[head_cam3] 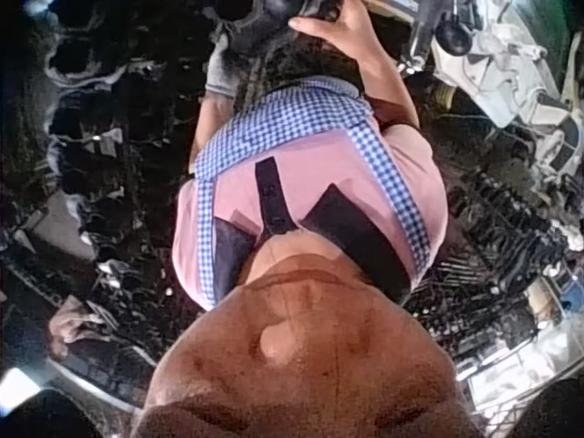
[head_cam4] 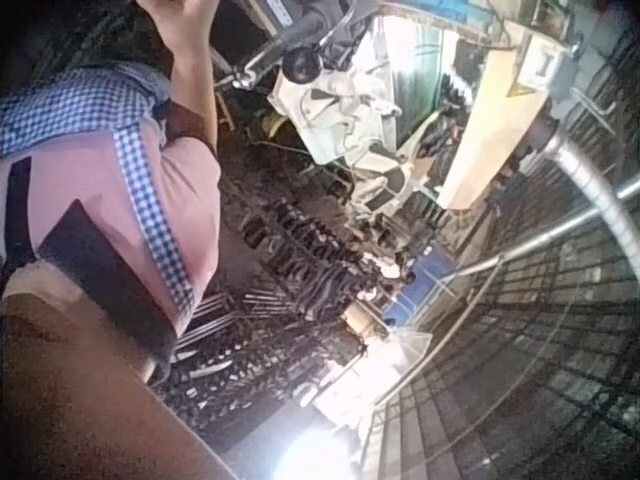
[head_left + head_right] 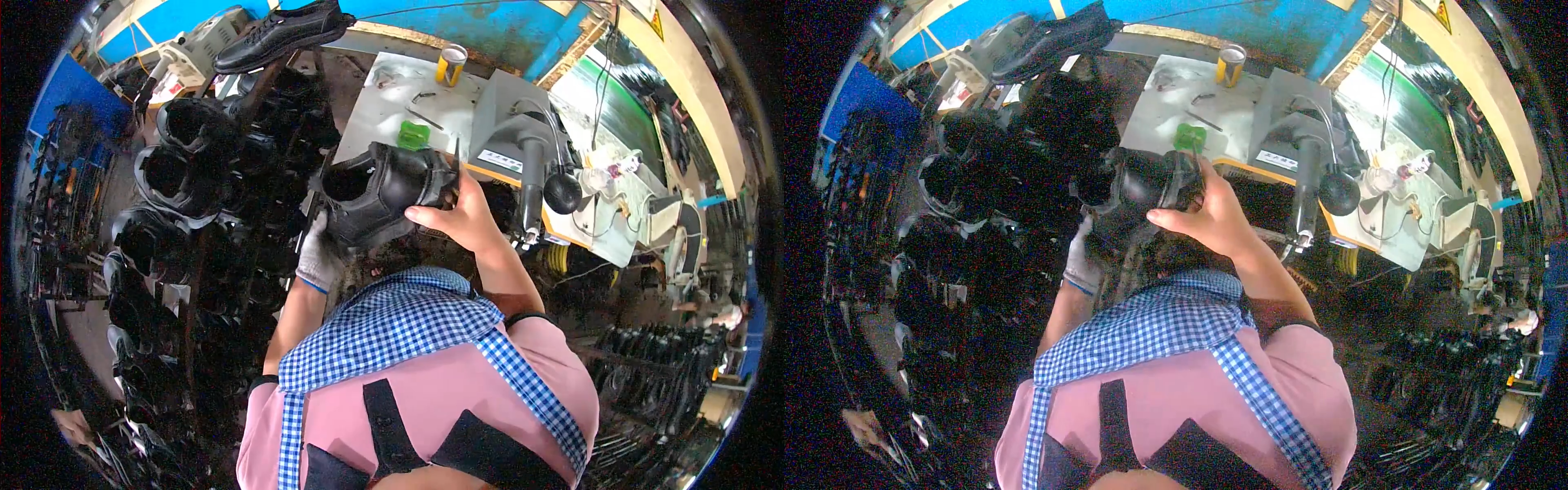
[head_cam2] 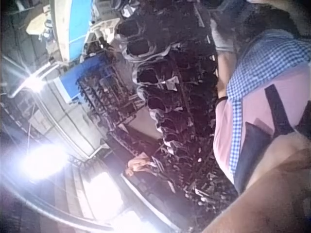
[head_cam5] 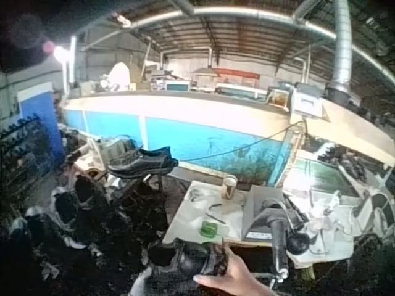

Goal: Trim and clean excess material from shoe soles using a manual trimming tool.

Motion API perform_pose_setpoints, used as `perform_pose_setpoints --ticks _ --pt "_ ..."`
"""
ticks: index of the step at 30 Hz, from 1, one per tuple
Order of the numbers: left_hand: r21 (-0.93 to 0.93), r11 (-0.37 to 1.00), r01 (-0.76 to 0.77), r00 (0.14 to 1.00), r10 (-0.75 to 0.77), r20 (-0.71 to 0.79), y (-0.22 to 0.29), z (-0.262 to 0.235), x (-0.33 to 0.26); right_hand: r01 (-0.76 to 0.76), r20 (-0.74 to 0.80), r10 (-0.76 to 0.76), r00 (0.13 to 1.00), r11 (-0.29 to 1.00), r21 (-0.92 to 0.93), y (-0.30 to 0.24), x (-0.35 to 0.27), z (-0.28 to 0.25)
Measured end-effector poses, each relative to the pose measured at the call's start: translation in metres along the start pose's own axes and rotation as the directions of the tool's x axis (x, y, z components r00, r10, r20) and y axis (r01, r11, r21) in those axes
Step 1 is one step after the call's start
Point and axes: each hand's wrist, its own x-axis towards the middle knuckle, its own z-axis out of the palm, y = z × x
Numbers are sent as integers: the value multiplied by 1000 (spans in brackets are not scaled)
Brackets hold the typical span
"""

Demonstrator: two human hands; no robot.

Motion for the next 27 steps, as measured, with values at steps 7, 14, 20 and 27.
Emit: perform_pose_setpoints --ticks 7,14,20,27 --pt "-38 999 -35 999 34 -43 -3 -9 -7 -4 53 1 999 999 49 2 9 11" --pt "535 647 -543 720 687 -99 10 60 -46 112 118 -87 989 968 -222 8 18 20" --pt "717 517 -467 879 360 313 32 104 -68 341 283 -215 935 763 -548 11 26 38" --pt "780 232 -581 772 461 438 21 95 -61 539 304 -453 838 599 -592 0 24 32"
